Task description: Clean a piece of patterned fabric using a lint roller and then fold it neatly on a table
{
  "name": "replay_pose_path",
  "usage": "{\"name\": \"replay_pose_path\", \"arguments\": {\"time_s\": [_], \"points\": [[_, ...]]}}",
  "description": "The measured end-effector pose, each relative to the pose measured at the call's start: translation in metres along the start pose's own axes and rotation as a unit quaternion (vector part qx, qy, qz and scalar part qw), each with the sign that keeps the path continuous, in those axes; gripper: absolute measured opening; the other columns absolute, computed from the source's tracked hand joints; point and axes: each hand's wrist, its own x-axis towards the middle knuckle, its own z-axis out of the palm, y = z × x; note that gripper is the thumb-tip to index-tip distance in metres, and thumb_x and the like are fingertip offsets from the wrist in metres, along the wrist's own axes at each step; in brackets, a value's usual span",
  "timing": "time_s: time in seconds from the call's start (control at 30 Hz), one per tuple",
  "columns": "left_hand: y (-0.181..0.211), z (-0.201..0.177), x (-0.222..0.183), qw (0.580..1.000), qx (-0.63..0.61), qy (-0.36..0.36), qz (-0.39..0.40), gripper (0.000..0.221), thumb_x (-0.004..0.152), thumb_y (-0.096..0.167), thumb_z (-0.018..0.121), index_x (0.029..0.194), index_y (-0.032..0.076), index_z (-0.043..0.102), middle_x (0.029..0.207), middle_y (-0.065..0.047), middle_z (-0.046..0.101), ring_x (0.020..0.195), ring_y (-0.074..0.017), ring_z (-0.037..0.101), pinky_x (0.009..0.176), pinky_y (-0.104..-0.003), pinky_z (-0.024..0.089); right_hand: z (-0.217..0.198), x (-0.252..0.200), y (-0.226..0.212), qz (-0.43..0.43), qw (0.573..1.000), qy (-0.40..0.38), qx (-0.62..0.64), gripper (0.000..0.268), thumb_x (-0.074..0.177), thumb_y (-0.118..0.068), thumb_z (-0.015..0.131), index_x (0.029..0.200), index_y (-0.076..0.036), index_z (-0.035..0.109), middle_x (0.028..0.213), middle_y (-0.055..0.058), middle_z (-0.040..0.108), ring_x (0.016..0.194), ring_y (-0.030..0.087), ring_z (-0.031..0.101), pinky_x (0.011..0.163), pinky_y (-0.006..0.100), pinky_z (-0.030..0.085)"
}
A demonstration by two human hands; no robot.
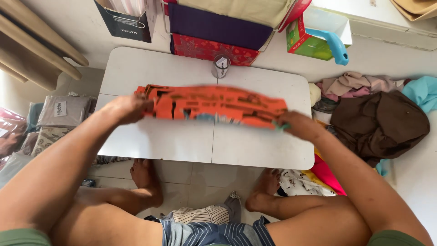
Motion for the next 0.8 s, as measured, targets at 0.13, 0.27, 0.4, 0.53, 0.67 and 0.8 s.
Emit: {"name": "replay_pose_path", "arguments": {"time_s": [0.13, 0.27, 0.4, 0.53, 0.67, 0.8], "points": [[-0.006, 0.012, 0.008, 0.984, -0.030, -0.177, -0.016, 0.047, 0.070, 0.033, 0.093, 0.113, 0.029, 0.074, 0.112, -0.001, 0.074, 0.109, -0.0227, 0.074, 0.094, -0.038, 0.062, 0.007, 0.003, -0.018, 0.075, 0.984, -0.157, -0.044, 0.037, 0.073, -0.041, 0.089, 0.102, -0.023, 0.076, 0.117, 0.008, 0.069, 0.113, 0.032, 0.069, 0.098, 0.046, 0.057], [0.010, -0.060, 0.013, 0.985, -0.086, -0.143, -0.038, 0.045, 0.084, 0.037, 0.080, 0.125, 0.021, 0.072, 0.118, -0.014, 0.076, 0.115, -0.0356, 0.071, 0.103, -0.049, 0.056, -0.018, 0.021, -0.011, 0.135, 0.982, -0.103, -0.079, 0.038, 0.084, -0.052, 0.076, 0.116, -0.032, 0.071, 0.116, 0.000, 0.071, 0.115, 0.029, 0.069, 0.101, 0.050, 0.053], [0.034, -0.131, 0.006, 0.989, -0.148, 0.021, -0.014, 0.046, 0.088, 0.031, 0.073, 0.125, 0.005, 0.066, 0.123, -0.021, 0.073, 0.114, -0.0390, 0.070, 0.100, -0.053, 0.054, -0.055, 0.023, -0.021, 0.209, 0.972, -0.057, -0.091, 0.039, 0.084, -0.053, 0.073, 0.120, -0.037, 0.071, 0.117, -0.002, 0.074, 0.116, 0.026, 0.070, 0.100, 0.049, 0.054], [0.071, -0.169, -0.020, 0.984, -0.166, 0.016, -0.056, 0.044, 0.091, 0.031, 0.072, 0.131, 0.015, 0.066, 0.129, -0.012, 0.072, 0.121, -0.0332, 0.067, 0.103, -0.049, 0.053, -0.107, -0.003, -0.078, 0.216, 0.975, -0.050, -0.010, 0.040, 0.085, -0.046, 0.075, 0.122, -0.032, 0.072, 0.120, 0.005, 0.075, 0.121, 0.029, 0.067, 0.103, 0.047, 0.054], [0.077, -0.174, -0.039, 0.992, -0.083, -0.045, -0.083, 0.053, 0.084, 0.051, 0.074, 0.133, 0.030, 0.067, 0.128, 0.000, 0.074, 0.124, -0.0275, 0.066, 0.106, -0.047, 0.053, -0.136, -0.023, -0.115, 0.222, 0.975, -0.030, 0.002, 0.045, 0.082, -0.049, 0.075, 0.124, -0.035, 0.070, 0.123, 0.002, 0.074, 0.123, 0.027, 0.065, 0.104, 0.045, 0.053], [0.069, -0.182, -0.060, 0.990, -0.083, -0.045, -0.104, 0.060, 0.082, 0.059, 0.075, 0.133, 0.030, 0.067, 0.128, -0.002, 0.075, 0.125, -0.0301, 0.065, 0.105, -0.049, 0.053, -0.157, -0.025, -0.109, 0.229, 0.972, -0.043, -0.030, 0.053, 0.079, -0.051, 0.079, 0.128, -0.036, 0.069, 0.125, 0.004, 0.074, 0.124, 0.028, 0.065, 0.107, 0.045, 0.051]]}}
